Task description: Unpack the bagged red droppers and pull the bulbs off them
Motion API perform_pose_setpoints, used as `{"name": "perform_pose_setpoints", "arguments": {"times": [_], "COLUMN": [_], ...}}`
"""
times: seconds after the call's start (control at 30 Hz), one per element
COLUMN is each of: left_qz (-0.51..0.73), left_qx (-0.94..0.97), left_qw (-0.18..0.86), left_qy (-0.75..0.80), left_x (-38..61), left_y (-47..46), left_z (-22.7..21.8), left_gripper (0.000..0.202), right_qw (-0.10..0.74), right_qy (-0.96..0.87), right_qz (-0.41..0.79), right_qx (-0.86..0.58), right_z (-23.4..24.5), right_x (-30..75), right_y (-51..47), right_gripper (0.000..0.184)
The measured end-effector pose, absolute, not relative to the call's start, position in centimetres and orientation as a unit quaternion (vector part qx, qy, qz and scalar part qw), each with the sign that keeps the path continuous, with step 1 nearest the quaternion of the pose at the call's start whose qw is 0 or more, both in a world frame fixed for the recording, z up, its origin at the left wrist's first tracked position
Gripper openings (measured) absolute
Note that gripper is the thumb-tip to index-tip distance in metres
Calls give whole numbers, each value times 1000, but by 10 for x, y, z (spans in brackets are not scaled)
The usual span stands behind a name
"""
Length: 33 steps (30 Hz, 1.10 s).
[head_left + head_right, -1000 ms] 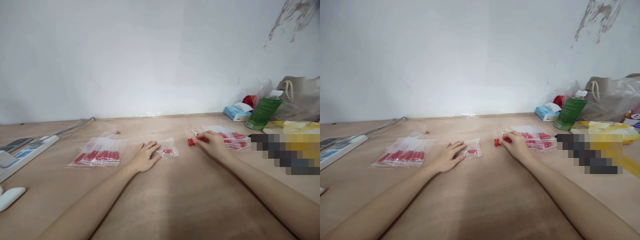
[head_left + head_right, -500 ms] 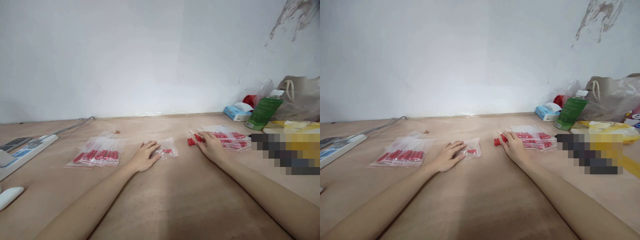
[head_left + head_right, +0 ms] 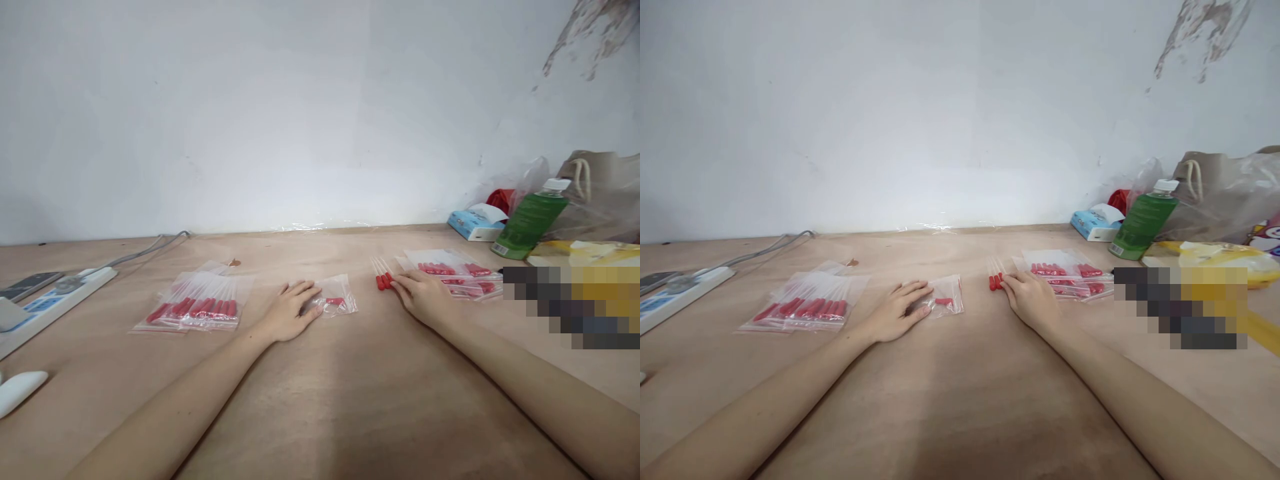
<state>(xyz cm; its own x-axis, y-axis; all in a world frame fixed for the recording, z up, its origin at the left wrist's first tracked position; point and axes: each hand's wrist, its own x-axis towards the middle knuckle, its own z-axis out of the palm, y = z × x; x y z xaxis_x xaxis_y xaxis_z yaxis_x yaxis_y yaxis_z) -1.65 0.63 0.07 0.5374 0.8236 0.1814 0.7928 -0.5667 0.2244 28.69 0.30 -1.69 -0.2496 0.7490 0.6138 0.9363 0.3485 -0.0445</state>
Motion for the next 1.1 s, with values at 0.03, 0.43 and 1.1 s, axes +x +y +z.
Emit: {"name": "perform_pose_setpoints", "arguments": {"times": [0.03, 0.43, 1.1], "left_qz": [136, 155, 137], "left_qx": [874, 887, 874], "left_qw": [57, 80, 44], "left_qy": [463, 428, 464], "left_x": [-16, -13, -12], "left_y": [6, 2, 2], "left_z": [0, 5, 2], "left_gripper": [49, 44, 47], "right_qw": [295, 289, 425], "right_qy": [-760, -817, -743], "right_qz": [-174, 38, 159], "right_qx": [-553, -498, -492], "right_z": [-15, 13, 8], "right_x": [286, 215, 222], "right_y": [2, -5, 1], "right_gripper": [30, 17, 17]}}
